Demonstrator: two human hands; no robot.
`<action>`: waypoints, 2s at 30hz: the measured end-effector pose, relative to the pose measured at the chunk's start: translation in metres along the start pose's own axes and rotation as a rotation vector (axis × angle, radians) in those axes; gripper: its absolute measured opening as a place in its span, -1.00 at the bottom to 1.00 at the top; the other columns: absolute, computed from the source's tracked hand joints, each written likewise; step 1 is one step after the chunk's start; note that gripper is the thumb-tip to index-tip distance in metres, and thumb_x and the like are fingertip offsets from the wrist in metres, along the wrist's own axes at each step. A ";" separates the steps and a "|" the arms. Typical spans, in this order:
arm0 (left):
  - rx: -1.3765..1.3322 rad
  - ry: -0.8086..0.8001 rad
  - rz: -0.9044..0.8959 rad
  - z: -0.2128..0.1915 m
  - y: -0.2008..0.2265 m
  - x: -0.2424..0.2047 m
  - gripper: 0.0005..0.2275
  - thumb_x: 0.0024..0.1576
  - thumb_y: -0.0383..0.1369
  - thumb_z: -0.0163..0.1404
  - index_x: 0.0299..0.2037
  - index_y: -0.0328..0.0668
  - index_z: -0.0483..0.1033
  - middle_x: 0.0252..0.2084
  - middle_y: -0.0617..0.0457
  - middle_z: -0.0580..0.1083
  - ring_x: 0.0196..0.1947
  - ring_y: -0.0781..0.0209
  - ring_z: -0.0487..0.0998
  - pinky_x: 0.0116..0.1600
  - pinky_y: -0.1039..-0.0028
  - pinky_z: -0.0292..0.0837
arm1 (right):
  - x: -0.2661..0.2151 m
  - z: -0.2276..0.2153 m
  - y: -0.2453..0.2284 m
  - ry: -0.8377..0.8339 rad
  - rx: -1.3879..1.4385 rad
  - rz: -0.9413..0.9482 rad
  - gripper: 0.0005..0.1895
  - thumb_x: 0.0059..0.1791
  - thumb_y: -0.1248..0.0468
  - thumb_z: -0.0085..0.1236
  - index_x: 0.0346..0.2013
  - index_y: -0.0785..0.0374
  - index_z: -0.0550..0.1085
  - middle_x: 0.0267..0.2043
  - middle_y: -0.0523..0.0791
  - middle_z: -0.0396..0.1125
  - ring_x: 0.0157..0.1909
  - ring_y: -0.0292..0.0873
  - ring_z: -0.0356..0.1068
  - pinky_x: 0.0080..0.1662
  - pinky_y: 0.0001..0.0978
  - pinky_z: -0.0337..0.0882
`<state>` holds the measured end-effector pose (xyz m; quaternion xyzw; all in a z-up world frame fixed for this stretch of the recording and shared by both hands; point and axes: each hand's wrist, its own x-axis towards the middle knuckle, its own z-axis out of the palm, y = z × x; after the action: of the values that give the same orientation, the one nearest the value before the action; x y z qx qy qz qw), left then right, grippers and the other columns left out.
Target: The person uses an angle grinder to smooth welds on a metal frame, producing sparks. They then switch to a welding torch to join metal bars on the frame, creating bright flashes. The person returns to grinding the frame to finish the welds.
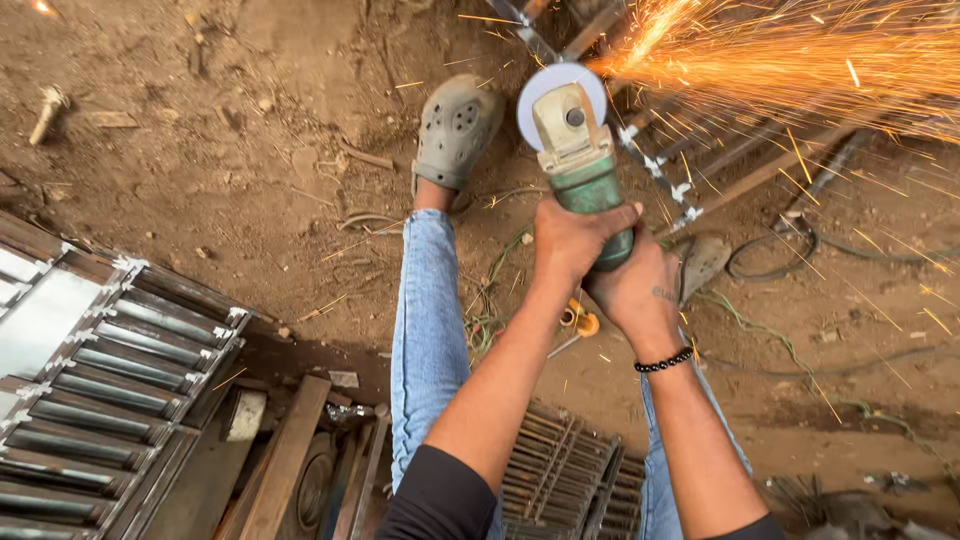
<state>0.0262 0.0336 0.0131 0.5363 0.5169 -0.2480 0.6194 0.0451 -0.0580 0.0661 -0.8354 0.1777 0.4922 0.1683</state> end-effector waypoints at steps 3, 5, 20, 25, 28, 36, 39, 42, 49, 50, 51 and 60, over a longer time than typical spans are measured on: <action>0.058 0.008 -0.116 -0.001 -0.004 -0.007 -0.71 -0.17 -0.29 0.38 -0.40 -0.39 0.66 -0.41 -0.06 0.65 -0.48 0.29 0.60 -0.30 0.38 0.57 | -0.006 0.002 0.002 -0.026 -0.056 0.031 -0.45 -0.24 0.13 0.38 -0.04 0.31 0.48 -0.23 0.25 0.46 -0.09 0.36 0.45 -0.07 0.14 0.44; 0.078 0.022 -0.113 -0.002 -0.003 -0.012 -0.71 -0.20 -0.31 0.38 -0.38 -0.35 0.65 -0.39 -0.04 0.65 -0.47 0.30 0.62 -0.29 0.39 0.59 | -0.011 0.004 0.002 -0.012 -0.011 0.015 -0.41 -0.26 0.13 0.39 -0.01 0.32 0.46 -0.23 0.26 0.45 -0.11 0.37 0.44 -0.07 0.12 0.44; 0.084 0.048 -0.059 0.008 -0.004 -0.018 -0.65 -0.25 -0.30 0.39 -0.31 -0.31 0.63 -0.33 -0.05 0.65 -0.40 0.24 0.65 -0.20 0.35 0.60 | -0.013 0.010 0.026 -0.006 0.057 0.056 -0.57 -0.25 0.18 0.37 -0.20 0.40 0.52 -0.26 0.22 0.49 -0.12 0.25 0.52 -0.13 0.00 0.47; 0.078 0.009 -0.042 0.018 -0.006 0.000 -0.59 -0.28 -0.28 0.39 -0.25 -0.33 0.64 -0.28 -0.08 0.66 -0.35 0.21 0.67 -0.15 0.35 0.60 | 0.005 0.006 0.027 0.025 0.017 0.029 -0.55 -0.22 0.19 0.38 -0.14 0.38 0.52 -0.25 0.25 0.47 -0.10 0.30 0.49 -0.12 0.02 0.46; 0.174 0.039 -0.074 0.019 -0.020 -0.020 -0.54 -0.28 -0.25 0.41 -0.24 -0.37 0.60 -0.28 -0.09 0.65 -0.34 0.20 0.67 -0.16 0.33 0.60 | -0.016 0.003 0.035 0.007 0.060 0.042 -0.57 -0.21 0.21 0.33 -0.13 0.37 0.52 -0.22 0.22 0.49 -0.08 0.25 0.53 -0.10 -0.01 0.49; 0.003 -0.019 -0.106 0.004 -0.002 -0.012 -0.65 -0.20 -0.25 0.36 -0.38 -0.44 0.64 -0.36 -0.12 0.65 -0.43 0.18 0.60 -0.25 0.31 0.58 | -0.019 -0.008 -0.001 0.064 0.062 -0.063 -0.49 -0.26 0.18 0.41 -0.11 0.35 0.50 -0.22 0.22 0.47 -0.09 0.27 0.49 -0.13 0.02 0.47; 0.069 0.086 0.135 0.000 0.000 -0.017 -0.51 -0.32 -0.30 0.46 -0.27 -0.39 0.51 -0.35 0.01 0.58 -0.41 0.29 0.59 -0.26 0.40 0.53 | -0.031 -0.006 -0.003 -0.015 0.168 0.081 -0.57 -0.31 0.21 0.33 -0.20 0.31 0.52 -0.26 0.16 0.51 -0.15 0.19 0.57 -0.12 -0.02 0.51; -0.155 -0.027 -0.253 -0.004 -0.015 -0.051 -0.79 -0.19 -0.37 0.32 -0.50 -0.38 0.61 -0.50 0.03 0.58 -0.56 0.30 0.56 -0.43 0.36 0.48 | -0.062 -0.001 0.009 0.001 -0.078 0.123 -0.60 -0.23 0.15 0.36 -0.19 0.31 0.55 -0.25 0.23 0.47 -0.12 0.30 0.50 -0.09 0.03 0.48; -0.063 -0.116 -0.195 -0.032 0.008 -0.095 -0.77 -0.15 -0.34 0.36 -0.51 -0.34 0.60 -0.52 0.02 0.57 -0.55 0.31 0.54 -0.38 0.38 0.47 | -0.115 -0.012 -0.011 0.061 -0.048 0.114 -0.58 -0.26 0.14 0.35 -0.22 0.33 0.53 -0.27 0.21 0.47 -0.14 0.29 0.50 -0.11 0.05 0.48; 0.034 -0.114 -0.214 -0.038 0.019 -0.093 -0.77 -0.15 -0.33 0.37 -0.51 -0.34 0.61 -0.53 0.01 0.57 -0.55 0.30 0.56 -0.37 0.38 0.48 | -0.113 -0.012 -0.020 0.068 -0.030 0.108 -0.59 -0.28 0.15 0.35 -0.24 0.32 0.54 -0.28 0.21 0.48 -0.14 0.29 0.50 -0.12 0.05 0.48; 0.129 -0.106 -0.237 -0.041 0.031 -0.086 -0.77 -0.15 -0.33 0.37 -0.52 -0.33 0.62 -0.54 0.00 0.58 -0.55 0.30 0.58 -0.36 0.38 0.49 | -0.107 -0.013 -0.028 0.071 -0.015 0.101 -0.60 -0.29 0.15 0.36 -0.26 0.31 0.55 -0.29 0.20 0.48 -0.15 0.29 0.51 -0.13 0.05 0.48; 0.119 -0.016 -0.101 -0.036 0.038 -0.019 -0.67 -0.24 -0.30 0.39 -0.31 -0.26 0.63 -0.36 -0.07 0.63 -0.43 0.22 0.66 -0.24 0.36 0.57 | -0.041 0.014 -0.027 0.140 0.144 -0.055 -0.62 -0.18 0.15 0.32 -0.22 0.35 0.49 -0.30 0.18 0.49 -0.17 0.22 0.55 -0.15 -0.03 0.49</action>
<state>0.0388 0.0737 0.0498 0.5434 0.5228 -0.3135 0.5772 0.0282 -0.0228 0.0989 -0.8580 0.2009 0.4141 0.2282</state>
